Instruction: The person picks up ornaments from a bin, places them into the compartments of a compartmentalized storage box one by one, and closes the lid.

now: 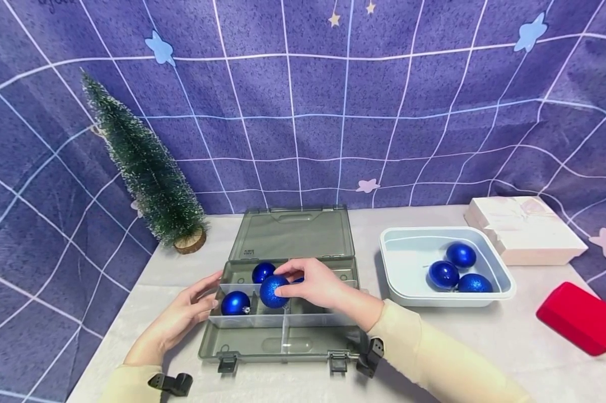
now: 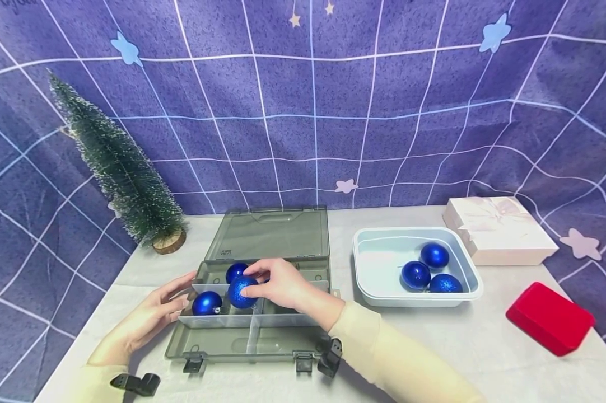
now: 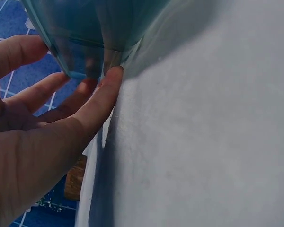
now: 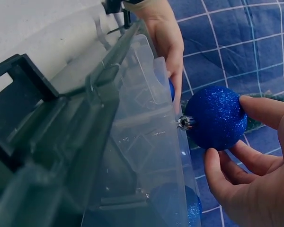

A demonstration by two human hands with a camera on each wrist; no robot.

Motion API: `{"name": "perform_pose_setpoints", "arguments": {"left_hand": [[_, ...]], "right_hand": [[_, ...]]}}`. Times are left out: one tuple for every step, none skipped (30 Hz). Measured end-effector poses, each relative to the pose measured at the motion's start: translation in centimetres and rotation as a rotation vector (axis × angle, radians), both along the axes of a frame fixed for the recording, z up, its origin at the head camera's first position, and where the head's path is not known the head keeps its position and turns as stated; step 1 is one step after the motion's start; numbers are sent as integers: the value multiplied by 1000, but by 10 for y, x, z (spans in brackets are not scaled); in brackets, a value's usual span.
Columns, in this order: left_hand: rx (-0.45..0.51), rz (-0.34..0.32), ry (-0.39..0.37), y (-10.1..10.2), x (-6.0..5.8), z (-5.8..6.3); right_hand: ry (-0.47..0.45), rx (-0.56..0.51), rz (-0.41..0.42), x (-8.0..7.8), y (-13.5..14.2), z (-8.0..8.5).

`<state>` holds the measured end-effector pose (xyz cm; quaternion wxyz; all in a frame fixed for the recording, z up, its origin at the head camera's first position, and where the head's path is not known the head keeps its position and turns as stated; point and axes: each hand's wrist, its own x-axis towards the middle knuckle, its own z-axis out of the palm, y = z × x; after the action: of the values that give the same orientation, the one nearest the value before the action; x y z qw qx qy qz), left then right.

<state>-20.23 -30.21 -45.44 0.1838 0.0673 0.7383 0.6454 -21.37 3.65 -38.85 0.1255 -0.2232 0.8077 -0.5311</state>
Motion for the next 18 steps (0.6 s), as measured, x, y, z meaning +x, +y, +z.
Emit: {"name": "perform_pose_setpoints", "arguments": {"left_hand": [[0,0,0,0,0,0],[0,0,0,0,0,0],[0,0,0,0,0,0],[0,-1,0,0,0,0],[2,-2,-1,-1,0,0],[4,-3,-3,-1,-1,0],[6,-4,-3,-1,-1,0],[8,-6,-4,-1,-1,0],[10,-6,-5,-1,-1,-1],[13,-7,-6,-1,-1,-1],[14,-9,-6,-1,-1,-1],[15,-10,-6,-1,-1,-1],[15,-10,-5,-1,-1,-1],[16,-11,-5,-2,-1,-1],[16,-12,-5,-2,-1,-1],[16,-13,-4,-2,-1,-1],[15,-13,-3,-2,-1,-1],[17,-12,-4,-2,-1,-1]], "right_hand": [[-7,-1,-3,0,-1,-1],[-11,-4,-5,-1,-3,-1],[-15,-9,-9,-1,-4,-2],[-18,-12,-12,-1,-5,-2],[-20,-17,-16,-2,-6,-3],[-20,-23,-18,-2,-8,-3],[-20,-29,-19,-3,-8,-3],[-22,-36,-18,-3,-9,-4],[-23,-42,-18,-3,-10,-4],[-23,-45,-16,-3,-10,-5],[-22,-45,-14,-4,-10,-6],[-22,-43,-12,-4,-10,-6],[-22,-39,-12,-4,-10,-6],[-20,-36,-11,-4,-9,-7],[-19,-35,-11,-3,-9,-7],[-19,-37,-10,-3,-8,-7],[-18,-42,-9,-3,-7,-8],[-18,-53,-7,-3,-5,-8]]}}
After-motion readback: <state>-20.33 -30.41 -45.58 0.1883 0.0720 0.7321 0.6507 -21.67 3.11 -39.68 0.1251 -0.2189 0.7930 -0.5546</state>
